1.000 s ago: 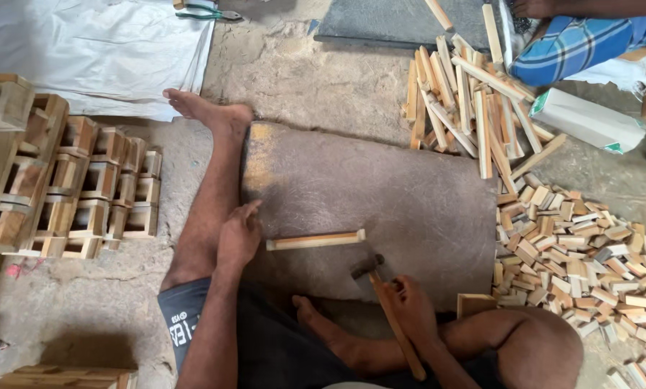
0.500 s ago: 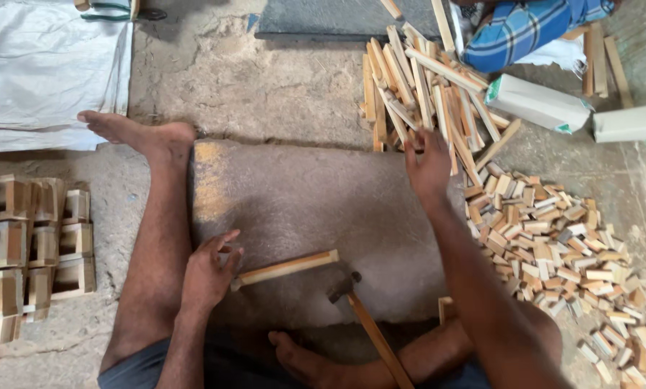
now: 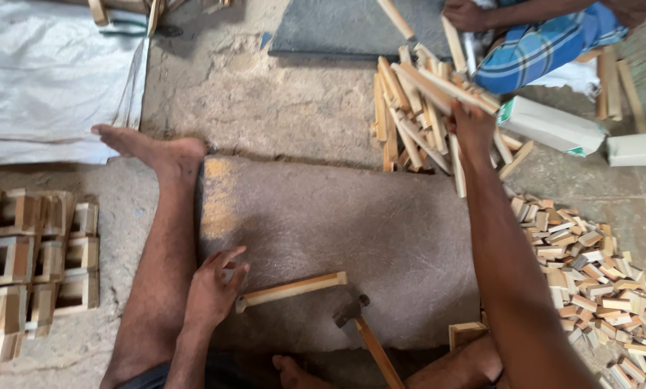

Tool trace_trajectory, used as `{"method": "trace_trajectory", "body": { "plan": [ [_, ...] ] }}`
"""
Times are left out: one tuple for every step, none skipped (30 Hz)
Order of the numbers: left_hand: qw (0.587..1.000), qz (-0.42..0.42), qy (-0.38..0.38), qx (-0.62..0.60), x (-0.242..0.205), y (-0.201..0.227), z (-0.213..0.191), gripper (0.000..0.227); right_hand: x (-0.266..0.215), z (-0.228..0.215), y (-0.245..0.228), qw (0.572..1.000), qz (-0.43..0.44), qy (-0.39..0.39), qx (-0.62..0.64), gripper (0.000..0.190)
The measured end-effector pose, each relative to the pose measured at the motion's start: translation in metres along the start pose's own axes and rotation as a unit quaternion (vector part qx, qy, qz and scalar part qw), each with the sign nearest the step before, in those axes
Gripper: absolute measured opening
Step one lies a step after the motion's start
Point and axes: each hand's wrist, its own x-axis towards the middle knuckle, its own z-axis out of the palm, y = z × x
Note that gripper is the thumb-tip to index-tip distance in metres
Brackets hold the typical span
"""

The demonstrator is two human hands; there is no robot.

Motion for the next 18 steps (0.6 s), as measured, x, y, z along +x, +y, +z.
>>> {"method": "trace_trajectory", "body": {
  "plan": [
    [1.000, -0.016, -0.009, 0.002, 0.003, 0.000, 0.000, 0.040, -0.022, -0.028, 0.002, 1.000, -0.008, 0.001, 0.002, 0.026],
    [1.000, -0.001, -0.001, 0.001, 0.005, 0.000, 0.001, 0.040, -0.042, -0.047, 0.005, 0.992, -0.072, 0.022, -0.098, 0.026],
    [1.000, 0.014, 0.001, -0.002, 0.005, 0.000, 0.003, 0.039, -0.065, -0.071, 0.012, 0.970, -0.131, 0.044, -0.202, 0.028],
    [1.000, 0.028, 0.003, -0.005, 0.006, -0.002, 0.006, 0.038, -0.090, -0.094, 0.022, 0.952, -0.152, 0.066, -0.256, 0.026],
    [0.998, 0.056, 0.020, -0.006, 0.005, -0.005, 0.006, 0.038, -0.113, -0.108, 0.034, 0.933, -0.171, 0.085, -0.304, 0.026],
    [0.996, 0.084, 0.037, -0.007, 0.004, -0.009, 0.005, 0.038, -0.127, -0.118, 0.045, 0.949, -0.147, 0.071, -0.270, 0.030],
    [0.993, 0.111, 0.045, -0.009, 0.002, -0.012, 0.009, 0.038, -0.143, -0.132, 0.057, 0.962, -0.116, 0.059, -0.239, 0.036],
    [0.995, 0.092, 0.042, 0.008, 0.001, -0.014, 0.011, 0.038, -0.155, -0.146, 0.067, 0.973, -0.085, 0.048, -0.208, 0.043],
    [0.996, 0.079, 0.039, 0.023, 0.003, -0.014, 0.016, 0.038, -0.162, -0.163, 0.073, 0.977, -0.067, 0.073, -0.187, 0.039],
    [0.996, 0.066, 0.037, 0.039, 0.004, -0.012, 0.022, 0.038, -0.168, -0.178, 0.076, 0.980, -0.051, 0.098, -0.166, 0.036],
    [0.994, 0.082, 0.054, 0.045, 0.002, -0.012, 0.019, 0.037, -0.173, -0.181, 0.079, 0.983, -0.035, 0.118, -0.139, 0.033],
    [0.991, 0.098, 0.070, 0.051, -0.003, -0.012, 0.015, 0.036, -0.182, -0.180, 0.080, 0.993, 0.064, 0.094, 0.020, 0.030],
    [0.988, 0.112, 0.087, 0.056, -0.013, -0.011, 0.010, 0.035, -0.193, -0.181, 0.078, 0.972, 0.161, 0.082, 0.151, 0.029],
    [0.990, 0.098, 0.089, 0.044, -0.022, -0.009, 0.006, 0.035, -0.214, -0.180, 0.076, 0.937, 0.242, 0.069, 0.243, 0.028],
    [0.992, 0.082, 0.093, 0.029, -0.023, -0.002, 0.010, 0.034, -0.230, -0.184, 0.069, 0.919, 0.279, 0.045, 0.276, 0.027],
    [0.993, 0.065, 0.097, 0.014, -0.022, 0.006, 0.017, 0.033, -0.255, -0.188, 0.064, 0.897, 0.314, 0.026, 0.311, 0.026],
    [0.990, 0.075, 0.088, -0.076, -0.031, 0.010, 0.022, 0.033, -0.284, -0.177, 0.061, 0.875, 0.349, -0.002, 0.335, 0.025],
    [0.979, 0.084, 0.080, -0.166, -0.036, 0.016, 0.030, 0.032, -0.313, -0.165, 0.058, 0.857, 0.352, -0.030, 0.375, 0.025]
  ]
}}
